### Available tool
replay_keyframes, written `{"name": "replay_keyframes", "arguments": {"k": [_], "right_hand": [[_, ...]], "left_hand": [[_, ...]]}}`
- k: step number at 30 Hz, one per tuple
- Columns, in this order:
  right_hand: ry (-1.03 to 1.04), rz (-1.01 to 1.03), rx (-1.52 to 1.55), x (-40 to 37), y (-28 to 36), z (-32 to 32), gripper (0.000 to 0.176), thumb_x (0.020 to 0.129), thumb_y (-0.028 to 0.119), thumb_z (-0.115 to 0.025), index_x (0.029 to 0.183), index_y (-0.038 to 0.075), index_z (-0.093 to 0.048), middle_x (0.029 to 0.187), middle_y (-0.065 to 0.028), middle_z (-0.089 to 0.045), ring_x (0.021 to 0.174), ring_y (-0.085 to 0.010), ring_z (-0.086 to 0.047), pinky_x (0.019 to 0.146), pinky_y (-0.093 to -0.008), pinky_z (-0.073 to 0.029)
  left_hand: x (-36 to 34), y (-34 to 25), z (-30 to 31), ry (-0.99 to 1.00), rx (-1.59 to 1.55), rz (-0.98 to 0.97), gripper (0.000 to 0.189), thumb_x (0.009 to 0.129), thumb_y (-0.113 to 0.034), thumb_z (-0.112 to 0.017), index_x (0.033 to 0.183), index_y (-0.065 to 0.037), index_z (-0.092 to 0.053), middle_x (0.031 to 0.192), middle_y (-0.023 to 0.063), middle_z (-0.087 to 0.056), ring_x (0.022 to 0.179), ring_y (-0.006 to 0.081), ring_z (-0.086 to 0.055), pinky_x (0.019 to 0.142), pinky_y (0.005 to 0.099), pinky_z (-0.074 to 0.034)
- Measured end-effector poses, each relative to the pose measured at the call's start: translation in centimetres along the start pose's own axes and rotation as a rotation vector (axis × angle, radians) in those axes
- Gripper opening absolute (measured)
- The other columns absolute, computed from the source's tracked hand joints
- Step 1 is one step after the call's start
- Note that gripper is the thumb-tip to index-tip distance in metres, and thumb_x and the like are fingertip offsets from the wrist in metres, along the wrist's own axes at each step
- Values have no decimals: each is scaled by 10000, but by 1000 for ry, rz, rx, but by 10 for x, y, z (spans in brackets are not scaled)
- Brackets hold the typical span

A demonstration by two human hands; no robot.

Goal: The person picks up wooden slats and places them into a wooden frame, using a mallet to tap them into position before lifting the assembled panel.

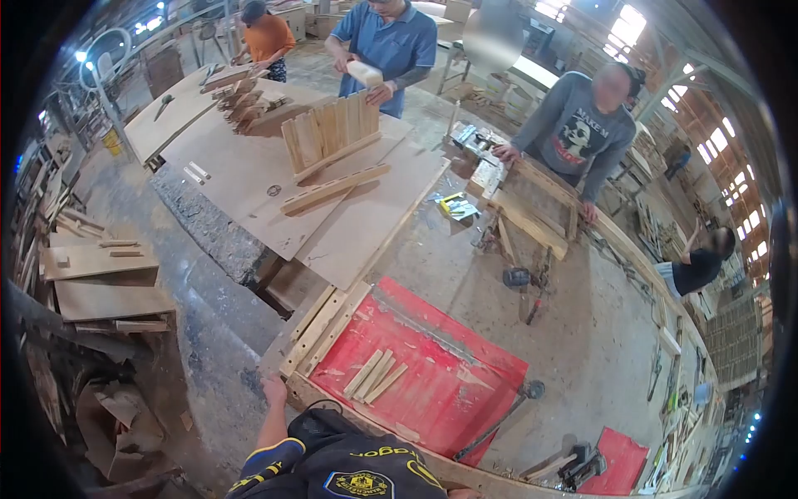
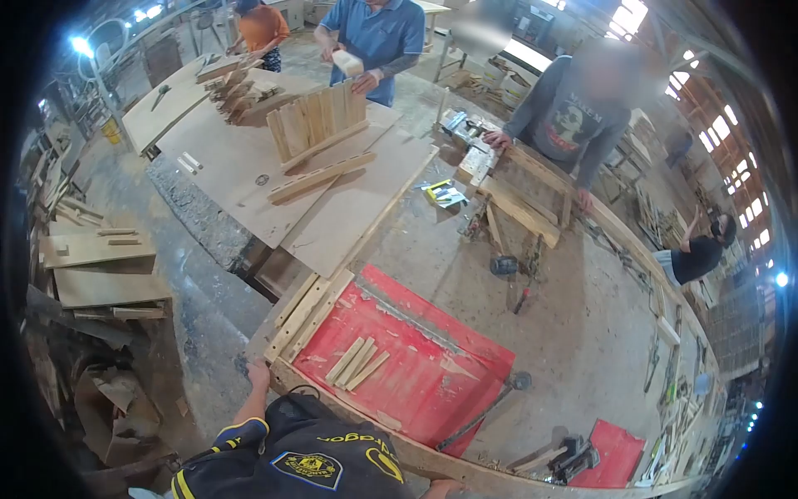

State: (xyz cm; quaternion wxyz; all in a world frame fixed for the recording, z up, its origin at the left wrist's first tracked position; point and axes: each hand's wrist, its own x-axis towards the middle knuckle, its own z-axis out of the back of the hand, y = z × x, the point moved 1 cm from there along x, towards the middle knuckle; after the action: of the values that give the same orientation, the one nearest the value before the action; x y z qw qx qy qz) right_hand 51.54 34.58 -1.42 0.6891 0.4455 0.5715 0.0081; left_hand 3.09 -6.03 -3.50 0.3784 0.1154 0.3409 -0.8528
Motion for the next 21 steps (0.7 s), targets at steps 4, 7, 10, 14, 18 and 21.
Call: {"name": "replay_keyframes", "arguments": {"k": [4, 7, 10, 14, 18, 21], "right_hand": [[-76, 40, -84, -12, -5, -15, 841, 847, 745, -327, 1402, 127, -459, 1417, -151, -479, 1292, -355, -452, 1076, -502, -349], [-131, 74, -126, -21, -6, -16, 829, 850, 729, -335, 1396, 119, -463, 1415, -154, -481, 1287, -356, -457, 1072, -502, -354], [-156, 84, -167, -31, -13, -15, 818, 853, 714, -343, 1391, 111, -468, 1412, -157, -483, 1282, -357, -462, 1067, -502, -359], [-167, 76, -241, -48, -26, -17, 802, 857, 693, -354, 1383, 100, -473, 1408, -161, -486, 1276, -358, -468, 1062, -501, -365], [-163, 46, -307, -61, -47, -34, 786, 861, 673, -364, 1376, 90, -479, 1404, -166, -489, 1270, -359, -475, 1056, -501, -371], [-159, 26, -367, -69, -59, -49, 774, 864, 657, -372, 1370, 82, -483, 1401, -169, -491, 1265, -360, -480, 1052, -500, -376]], "left_hand": [[4, 1, -2, 8, 4, 33, 685, 926, -436, -510, 1340, 84, -345, 1265, 370, -498, 1186, 470, -509, 995, 485, -421], [-8, -10, 3, 10, 65, 9, 687, 900, -420, -553, 1332, 77, -355, 1248, 357, -517, 1173, 464, -522, 990, 482, -425], [-10, -19, 8, 8, 151, 14, 671, 883, -399, -571, 1303, 86, -375, 1200, 352, -548, 1139, 456, -548, 977, 481, -435], [-3, -17, 11, 40, 252, -50, 661, 871, -394, -566, 1238, 129, -396, 1104, 354, -592, 1069, 457, -588, 933, 484, -463], [0, -27, 23, 112, 339, -70, 656, 878, -412, -534, 1172, 160, -405, 1039, 358, -611, 1007, 480, -605, 887, 502, -479], [7, -18, 20, 137, 329, -105, 651, 883, -418, -513, 1155, 161, -394, 1024, 360, -614, 986, 491, -609, 875, 510, -481]]}}
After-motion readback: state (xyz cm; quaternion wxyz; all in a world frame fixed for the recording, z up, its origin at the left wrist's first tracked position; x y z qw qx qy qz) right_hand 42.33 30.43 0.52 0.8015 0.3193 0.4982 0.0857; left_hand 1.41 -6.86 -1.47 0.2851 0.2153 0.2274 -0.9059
